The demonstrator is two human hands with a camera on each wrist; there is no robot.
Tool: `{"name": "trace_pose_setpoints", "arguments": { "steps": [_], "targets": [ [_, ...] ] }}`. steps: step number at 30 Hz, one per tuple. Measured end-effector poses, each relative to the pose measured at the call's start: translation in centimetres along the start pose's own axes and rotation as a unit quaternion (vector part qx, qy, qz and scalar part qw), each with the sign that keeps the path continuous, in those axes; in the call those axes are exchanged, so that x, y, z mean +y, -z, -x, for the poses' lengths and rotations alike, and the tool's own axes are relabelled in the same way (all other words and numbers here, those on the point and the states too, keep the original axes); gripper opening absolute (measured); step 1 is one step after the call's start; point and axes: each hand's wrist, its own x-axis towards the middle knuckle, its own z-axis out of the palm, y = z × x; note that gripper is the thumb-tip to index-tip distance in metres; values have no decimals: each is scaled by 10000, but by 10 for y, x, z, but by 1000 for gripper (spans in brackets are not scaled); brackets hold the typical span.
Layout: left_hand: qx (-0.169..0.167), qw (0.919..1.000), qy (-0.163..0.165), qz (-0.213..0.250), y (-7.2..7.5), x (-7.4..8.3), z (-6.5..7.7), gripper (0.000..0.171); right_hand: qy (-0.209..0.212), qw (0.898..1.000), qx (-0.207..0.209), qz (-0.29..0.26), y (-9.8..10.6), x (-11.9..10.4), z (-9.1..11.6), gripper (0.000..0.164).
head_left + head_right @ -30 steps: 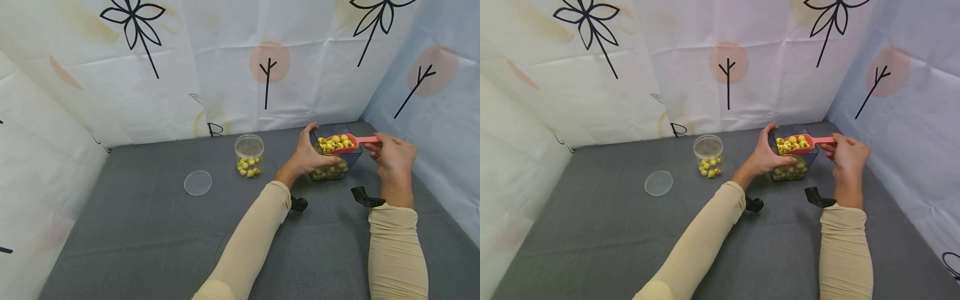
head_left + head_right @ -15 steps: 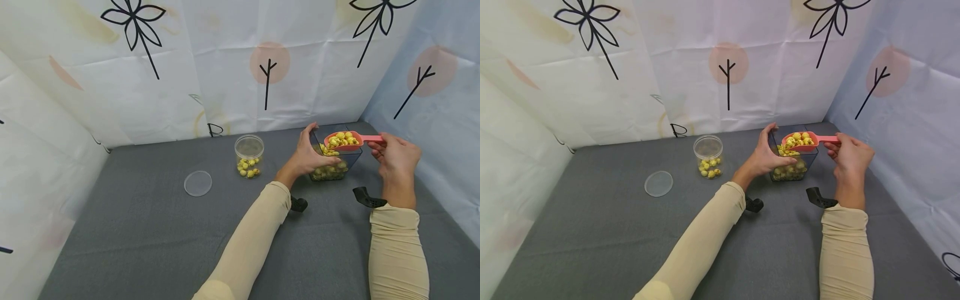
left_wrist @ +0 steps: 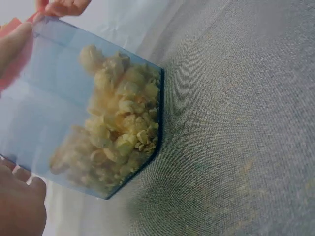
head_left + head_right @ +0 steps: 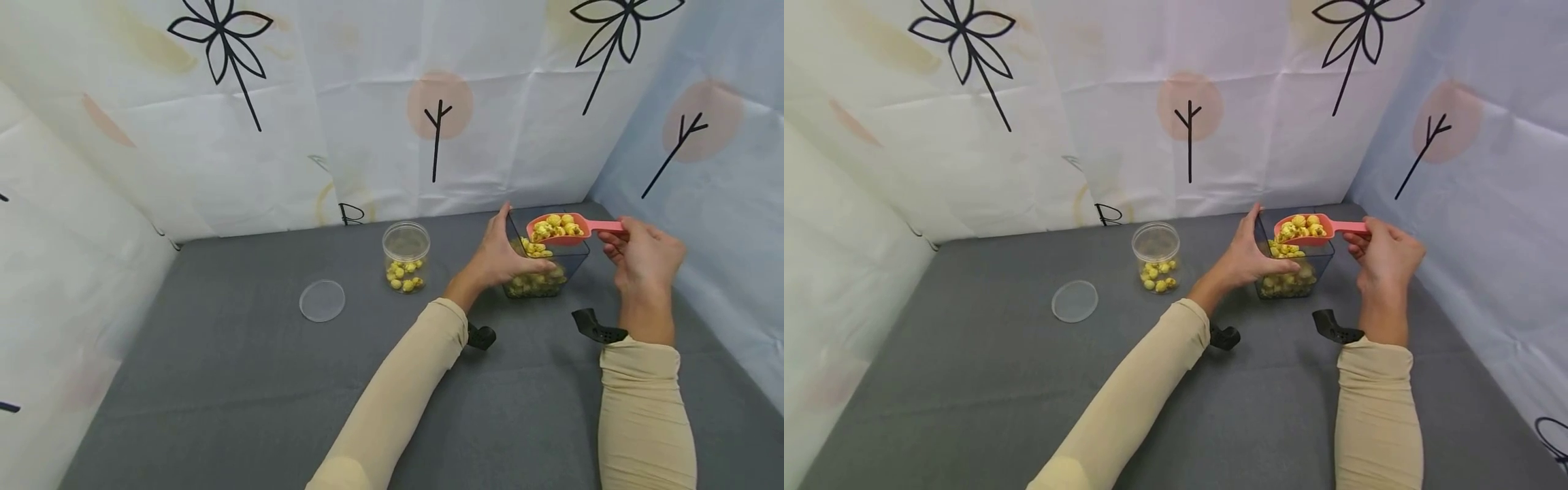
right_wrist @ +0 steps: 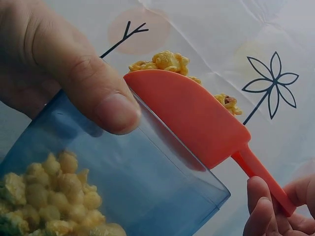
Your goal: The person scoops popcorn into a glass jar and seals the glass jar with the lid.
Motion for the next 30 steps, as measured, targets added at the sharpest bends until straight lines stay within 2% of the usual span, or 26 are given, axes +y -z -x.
{"name": "trace_pose_setpoints", "arguments": {
  "steps": [7,19,30],
  "targets": [
    [-22,9992,9,-392,0,-2,9,130,-59,9999,53,97,0,4,1,10],
    [110,9991,-234,-343,17,6,14,130,134,9988,-193,-440,-3,1,5,14],
    [190,9985,-389,-329,32,19,19,130,153,9997,-89,-193,-17,-7,12,22]
  ]
}}
